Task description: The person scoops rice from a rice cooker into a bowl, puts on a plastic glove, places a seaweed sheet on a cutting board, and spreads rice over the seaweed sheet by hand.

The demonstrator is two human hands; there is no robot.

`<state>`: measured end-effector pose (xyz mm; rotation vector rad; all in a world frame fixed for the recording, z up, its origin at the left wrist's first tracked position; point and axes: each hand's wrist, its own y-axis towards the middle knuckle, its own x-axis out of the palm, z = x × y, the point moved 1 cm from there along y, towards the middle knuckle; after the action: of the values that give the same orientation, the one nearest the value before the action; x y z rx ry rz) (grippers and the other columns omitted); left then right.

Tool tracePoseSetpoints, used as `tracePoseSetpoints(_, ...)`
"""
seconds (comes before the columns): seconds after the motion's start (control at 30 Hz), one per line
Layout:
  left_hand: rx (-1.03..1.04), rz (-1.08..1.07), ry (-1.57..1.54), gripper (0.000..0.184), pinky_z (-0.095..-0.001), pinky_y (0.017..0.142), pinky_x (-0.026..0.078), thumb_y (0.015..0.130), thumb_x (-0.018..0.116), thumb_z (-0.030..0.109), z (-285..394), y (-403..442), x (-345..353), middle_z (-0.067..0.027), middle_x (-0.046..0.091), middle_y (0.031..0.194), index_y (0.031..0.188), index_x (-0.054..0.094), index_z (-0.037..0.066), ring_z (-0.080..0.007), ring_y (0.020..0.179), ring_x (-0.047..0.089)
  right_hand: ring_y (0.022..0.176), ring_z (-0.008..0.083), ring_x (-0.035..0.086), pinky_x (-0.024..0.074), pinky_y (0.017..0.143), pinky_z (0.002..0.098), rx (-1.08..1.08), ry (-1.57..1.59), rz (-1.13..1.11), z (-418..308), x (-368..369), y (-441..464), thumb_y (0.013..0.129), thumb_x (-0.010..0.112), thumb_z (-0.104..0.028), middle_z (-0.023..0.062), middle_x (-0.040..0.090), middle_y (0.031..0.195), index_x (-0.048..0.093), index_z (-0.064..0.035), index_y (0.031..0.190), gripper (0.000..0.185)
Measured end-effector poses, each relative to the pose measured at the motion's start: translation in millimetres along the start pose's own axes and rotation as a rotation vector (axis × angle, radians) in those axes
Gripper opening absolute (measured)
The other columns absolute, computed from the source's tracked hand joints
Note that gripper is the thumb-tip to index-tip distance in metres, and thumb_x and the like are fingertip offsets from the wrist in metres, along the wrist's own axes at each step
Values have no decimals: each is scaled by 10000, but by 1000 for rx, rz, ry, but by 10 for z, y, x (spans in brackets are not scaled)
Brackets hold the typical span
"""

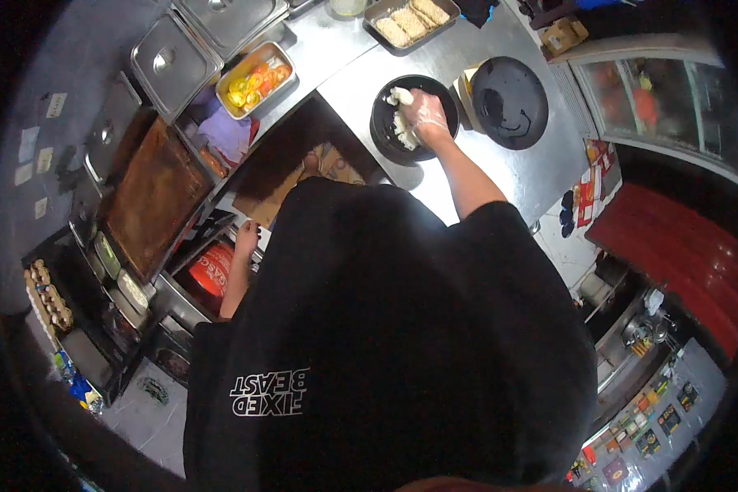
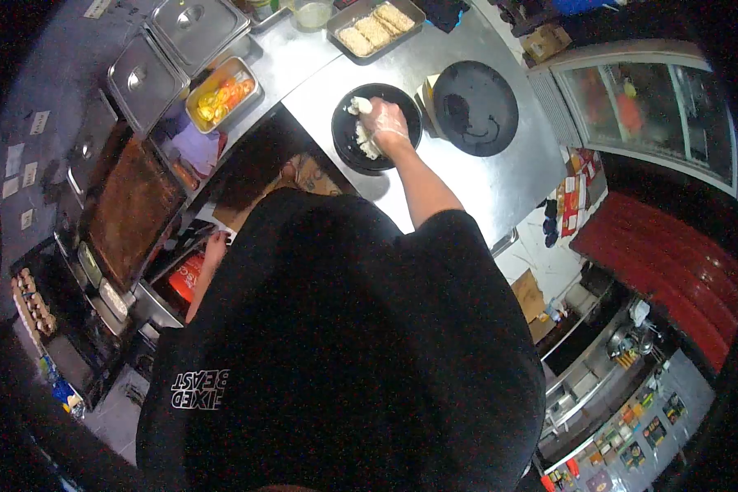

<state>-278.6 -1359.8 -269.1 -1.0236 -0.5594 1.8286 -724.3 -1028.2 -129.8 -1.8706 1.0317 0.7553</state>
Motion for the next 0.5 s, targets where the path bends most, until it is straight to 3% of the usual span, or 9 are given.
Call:
tracePoseSetpoints(0.07,25,48,-11,318,-281,617,479,970,444,258,-65,-12,34,-65,611,808,976,611,-13,-135,675,566,1011,369,606,482,871,442,19,124,-17,-7,-131,-152,808,623,-300,228,634,1055,638,-42,1028,340)
tracePoseSetpoints(0.17,26,36,9,306,-294,609,478,960,447,247,-147,-41,50,-58,601,787,963,615,-8,-144,669,567,950,382,607,492,827,447,-155,-79,120,40,-167,-298,820,610,-245,233,630,980,626,-34,1007,282)
tracePoseSetpoints(0.2,73,46,160,386,-318,611,481,970,408,315,-11,-144,33,-98,610,766,963,615,-10,-180,651,574,964,382,592,487,841,436,-167,-115,95,-8,-207,-374,807,642,-294,220,615,1000,612,-35,1028,342)
tracePoseSetpoints(0.27,193,46,416,498,-404,647,486,982,335,425,114,-260,-6,-175,631,772,1063,579,-2,-282,680,605,1242,402,431,399,993,452,-206,-357,-55,149,-150,-458,782,661,-430,267,419,1349,514,-32,1268,645)
tracePoseSetpoints(0.33,221,72,626,515,-461,687,495,987,319,434,-206,222,109,-211,653,816,1248,479,20,-349,742,641,1312,421,317,321,1012,573,-265,-557,78,432,190,-402,711,703,-521,252,329,1418,384,-90,1410,881)
tracePoseSetpoints(0.37,788,335,554,430,-451,720,503,977,388,367,-122,348,228,-204,661,842,1157,556,14,-344,781,646,1319,417,303,317,1002,591,-249,-474,24,162,-83,-595,756,671,-508,237,325,1421,344,-151,1436,835)
tracePoseSetpoints(0.4,246,-66,264,347,-433,789,496,944,462,289,639,12,238,-208,664,917,1032,620,-7,-353,875,640,1325,415,289,298,1016,592,-298,-428,128,236,17,-575,815,610,-512,216,297,1448,298,-208,1460,779)
tracePoseSetpoints(0.43,402,-40,321,296,-420,823,484,917,486,252,881,70,349,-200,662,954,949,656,13,-355,927,627,1329,406,280,275,1033,589,-235,-369,151,223,126,-527,855,554,-525,183,288,1464,297,-211,1461,729)
tracePoseSetpoints(0.5,409,-69,338,264,-384,846,480,910,508,254,1386,133,604,-177,661,990,1013,654,60,-328,978,629,1316,399,290,257,1046,574,-168,-303,176,89,186,-526,853,561,-501,157,296,1464,284,-202,1464,734)
